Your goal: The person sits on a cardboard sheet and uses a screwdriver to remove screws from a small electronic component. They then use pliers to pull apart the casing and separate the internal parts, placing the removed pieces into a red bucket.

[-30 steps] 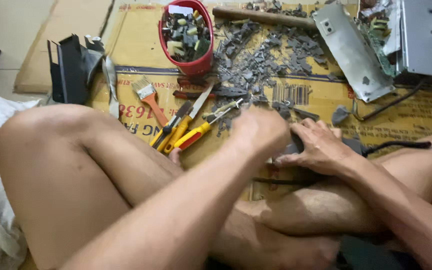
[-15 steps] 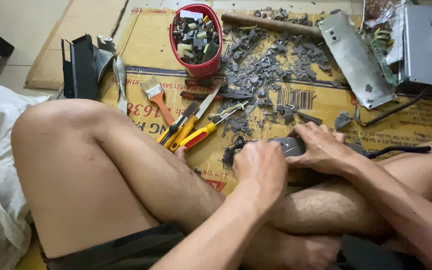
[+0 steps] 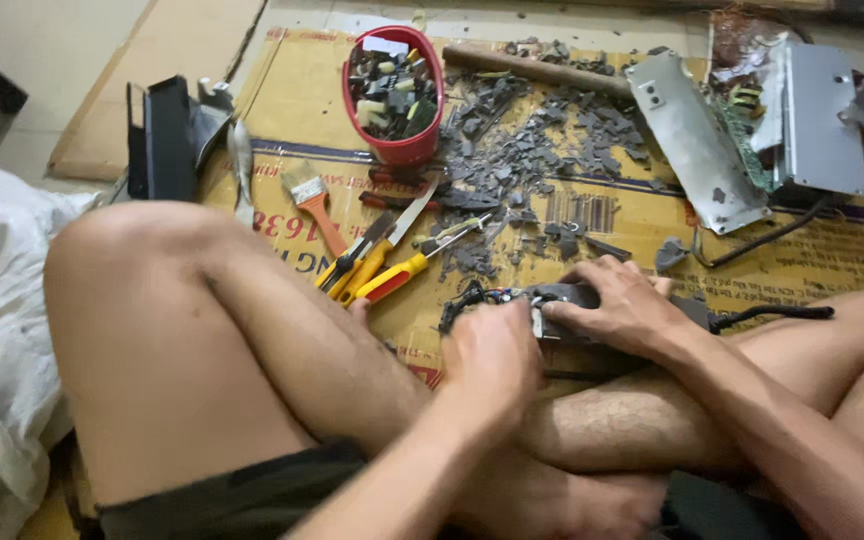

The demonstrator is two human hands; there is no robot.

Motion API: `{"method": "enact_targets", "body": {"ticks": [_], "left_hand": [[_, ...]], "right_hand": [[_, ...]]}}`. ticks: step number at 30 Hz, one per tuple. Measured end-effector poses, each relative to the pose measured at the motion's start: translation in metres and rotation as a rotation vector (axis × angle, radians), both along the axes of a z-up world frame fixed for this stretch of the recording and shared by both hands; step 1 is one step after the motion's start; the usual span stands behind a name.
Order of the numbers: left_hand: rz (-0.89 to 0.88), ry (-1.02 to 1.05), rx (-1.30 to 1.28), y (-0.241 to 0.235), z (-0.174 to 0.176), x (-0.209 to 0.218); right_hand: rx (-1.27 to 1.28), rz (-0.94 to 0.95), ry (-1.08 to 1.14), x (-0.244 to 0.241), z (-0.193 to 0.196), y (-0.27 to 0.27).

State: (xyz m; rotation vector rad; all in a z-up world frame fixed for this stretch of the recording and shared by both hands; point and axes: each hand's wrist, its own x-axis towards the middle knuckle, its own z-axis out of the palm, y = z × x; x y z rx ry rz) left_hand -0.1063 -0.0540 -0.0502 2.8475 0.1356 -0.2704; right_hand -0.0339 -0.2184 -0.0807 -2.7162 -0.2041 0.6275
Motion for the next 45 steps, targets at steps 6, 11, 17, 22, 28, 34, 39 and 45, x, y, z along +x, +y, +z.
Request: {"method": "enact_targets", "body": {"ticks": [6, 11, 17, 22, 28, 34, 39, 45], "left_hand": [[-0.242, 0.266, -0.11, 0.011, -0.002, 0.096], [-0.201, 0.075, -0.026, -0.009, -0.048, 0.07], [-0.005, 0.069, -0.185, -0.001, -0.02, 0.017], [0.035, 0.213, -0.132, -0.001, 0.021, 0.026], [0.018, 0.306, -0.237, 0.013, 0.02, 0.023], [-0.051, 0.224, -0.341, 0.04, 0.001, 0.033], [-0.013, 0.221, -0.357, 0.069, 0.043, 0.043], [-0.038, 0.194, -0.408, 0.069, 0.038, 0.03]], "right_hand": [[-0.024, 0.02, -0.027, 0.008, -0.025, -0.008], [-0.07, 0.068, -0.086, 0.017, -0.055, -0.018], [-0.019, 0.045, -0.013, 0.016, -0.03, -0.01], [-0.016, 0.257, -0.122, 0.008, 0.012, -0.001], [0.018, -0.089, -0.036, 0.017, -0.018, 0.008], [0.045, -0.329, -0.213, 0.048, -0.074, -0.025], [-0.008, 0.025, -0.063, -0.013, 0.032, 0.017], [-0.045, 0.07, -0.078, -0.015, 0.029, 0.021]]}}
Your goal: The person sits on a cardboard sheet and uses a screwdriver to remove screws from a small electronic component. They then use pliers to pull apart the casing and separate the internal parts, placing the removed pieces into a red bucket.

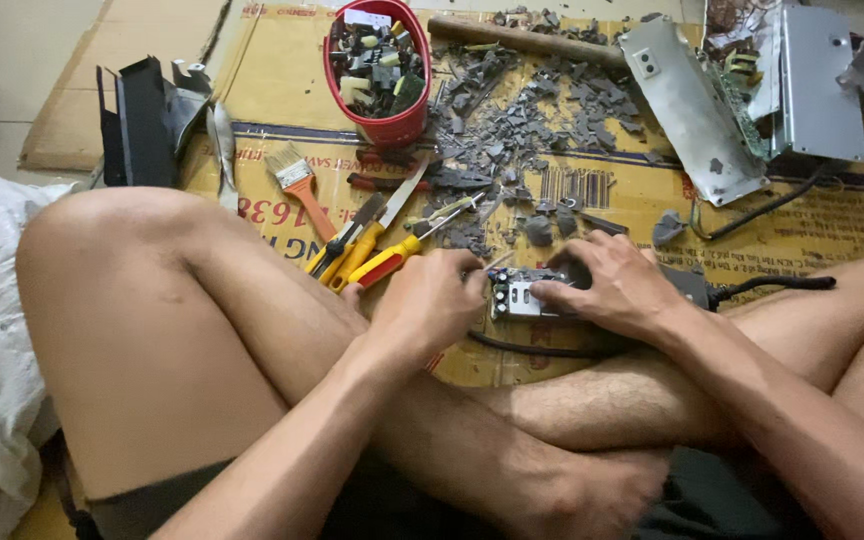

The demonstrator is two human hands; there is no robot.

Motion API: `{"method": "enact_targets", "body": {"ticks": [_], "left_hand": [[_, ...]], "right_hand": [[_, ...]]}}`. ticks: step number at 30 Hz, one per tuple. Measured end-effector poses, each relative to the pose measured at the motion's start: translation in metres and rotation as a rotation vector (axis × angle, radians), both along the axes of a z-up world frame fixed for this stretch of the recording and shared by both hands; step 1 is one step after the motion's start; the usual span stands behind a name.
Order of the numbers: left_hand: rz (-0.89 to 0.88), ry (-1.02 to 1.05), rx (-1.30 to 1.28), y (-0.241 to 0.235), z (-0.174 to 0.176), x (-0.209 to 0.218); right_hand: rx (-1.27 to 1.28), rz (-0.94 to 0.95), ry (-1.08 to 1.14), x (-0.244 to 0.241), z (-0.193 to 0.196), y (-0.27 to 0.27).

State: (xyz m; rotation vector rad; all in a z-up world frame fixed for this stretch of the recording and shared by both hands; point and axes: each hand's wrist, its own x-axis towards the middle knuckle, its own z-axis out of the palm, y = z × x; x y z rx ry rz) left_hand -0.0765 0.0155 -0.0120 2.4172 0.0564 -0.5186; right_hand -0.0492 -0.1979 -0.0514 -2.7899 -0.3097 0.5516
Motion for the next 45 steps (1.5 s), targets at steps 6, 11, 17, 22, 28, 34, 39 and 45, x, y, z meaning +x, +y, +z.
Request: {"method": "enact_targets", "body": {"ticks": [6, 11, 17, 22, 28, 34, 39, 45], "left_hand": [[-0.017, -0.004, 0.045, 0.001, 0.005, -0.008], [-0.039, -0.037, 0.061, 0.003, 0.005, -0.01], [-0.039, 0.013, 0.07, -0.001, 0.007, -0.01], [-0.029, 0.026, 0.079, 0.004, 0.008, -0.009], [-0.091, 0.017, -0.023, -0.005, 0.015, -0.021], [-0.133, 0.061, -0.031, -0.011, 0.028, -0.023], [-0.126, -0.039, 0.094, -0.008, 0.013, -0.017], [-0.09, -0.104, 0.05, -0.006, 0.015, -0.027]], "right_hand": [[-0.114, 0.073, -0.151, 0.012, -0.055, -0.002], [-0.063, 0.058, -0.133, 0.029, -0.079, -0.004], [-0.009, 0.066, -0.138, 0.017, -0.059, -0.005], [0.086, -0.032, -0.248, 0.02, -0.06, -0.012], [-0.311, 0.175, -0.136, 0.008, -0.054, -0.047], [-0.207, 0.09, -0.167, 0.006, -0.025, -0.011], [-0.179, 0.064, -0.17, 0.015, -0.051, -0.023], [-0.209, 0.057, -0.12, 0.009, -0.03, -0.012]]}}
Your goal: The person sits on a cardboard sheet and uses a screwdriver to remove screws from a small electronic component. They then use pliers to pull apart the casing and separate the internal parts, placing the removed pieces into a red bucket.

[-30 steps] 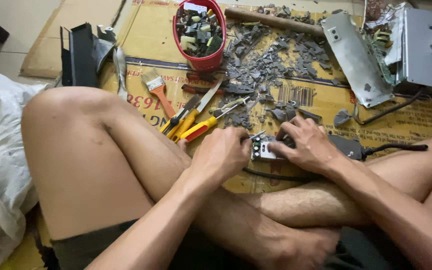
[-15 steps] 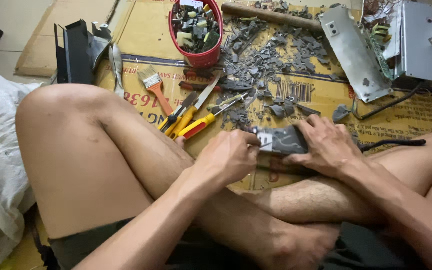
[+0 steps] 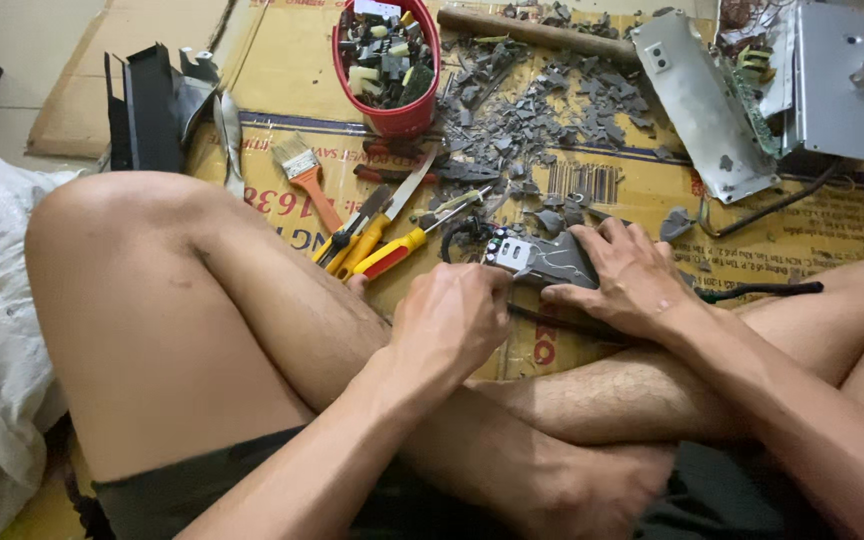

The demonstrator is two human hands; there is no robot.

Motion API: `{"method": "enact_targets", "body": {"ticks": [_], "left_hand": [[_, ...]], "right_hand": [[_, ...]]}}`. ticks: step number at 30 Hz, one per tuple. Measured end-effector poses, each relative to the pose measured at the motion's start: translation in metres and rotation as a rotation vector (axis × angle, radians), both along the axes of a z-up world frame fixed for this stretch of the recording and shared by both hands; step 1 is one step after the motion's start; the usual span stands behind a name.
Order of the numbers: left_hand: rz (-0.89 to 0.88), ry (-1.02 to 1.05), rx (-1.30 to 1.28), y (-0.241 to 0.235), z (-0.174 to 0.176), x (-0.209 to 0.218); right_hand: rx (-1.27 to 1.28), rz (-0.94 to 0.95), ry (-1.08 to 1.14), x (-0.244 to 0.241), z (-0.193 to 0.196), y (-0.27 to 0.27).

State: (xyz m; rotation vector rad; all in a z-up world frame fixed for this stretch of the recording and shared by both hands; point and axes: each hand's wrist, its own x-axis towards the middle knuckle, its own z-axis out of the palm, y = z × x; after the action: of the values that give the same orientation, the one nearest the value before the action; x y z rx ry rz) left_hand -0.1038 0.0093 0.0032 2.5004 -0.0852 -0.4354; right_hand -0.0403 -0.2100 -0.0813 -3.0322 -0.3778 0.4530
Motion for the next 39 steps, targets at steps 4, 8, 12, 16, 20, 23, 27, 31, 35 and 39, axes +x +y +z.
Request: {"method": "enact_targets", "body": {"ticks": [4, 8, 12, 16, 20, 23, 27, 31, 35, 39], "left_hand": [[-0.013, -0.002, -0.006, 0.0, 0.006, -0.003], [-0.006, 0.015, -0.019, 0.0, 0.002, -0.003], [0.001, 0.007, -0.044, -0.003, 0.009, -0.006], [-0.046, -0.171, -0.012, -0.01, -0.043, -0.005], [-0.093, -0.331, 0.168, -0.02, -0.062, -0.012], [-0.097, -0.478, 0.215, -0.028, -0.068, -0.017], [-0.117, -0.549, 0.274, -0.034, -0.088, -0.011], [-0.03, -0.425, 0.241, -0.037, -0.077, -0.011], [0.052, -0.253, 0.077, -0.038, -0.07, -0.012], [0.188, 0.062, -0.016, -0.05, -0.077, -0.006]], "right_hand": [[0.021, 0.009, -0.005, -0.001, 0.002, -0.001], [0.014, 0.009, -0.006, 0.003, -0.004, -0.004], [-0.007, 0.012, 0.011, 0.0, 0.007, 0.0], [0.036, 0.026, -0.012, 0.006, -0.007, -0.006], [-0.004, 0.015, 0.044, 0.009, 0.004, 0.0], [0.002, 0.01, 0.058, 0.008, 0.002, 0.0], [-0.007, 0.009, 0.075, 0.006, 0.012, 0.006], [-0.027, 0.014, 0.077, 0.009, 0.004, 0.0], [-0.03, 0.009, 0.078, 0.007, 0.011, 0.004], [0.039, 0.009, 0.003, 0.005, 0.009, 0.005]]}}
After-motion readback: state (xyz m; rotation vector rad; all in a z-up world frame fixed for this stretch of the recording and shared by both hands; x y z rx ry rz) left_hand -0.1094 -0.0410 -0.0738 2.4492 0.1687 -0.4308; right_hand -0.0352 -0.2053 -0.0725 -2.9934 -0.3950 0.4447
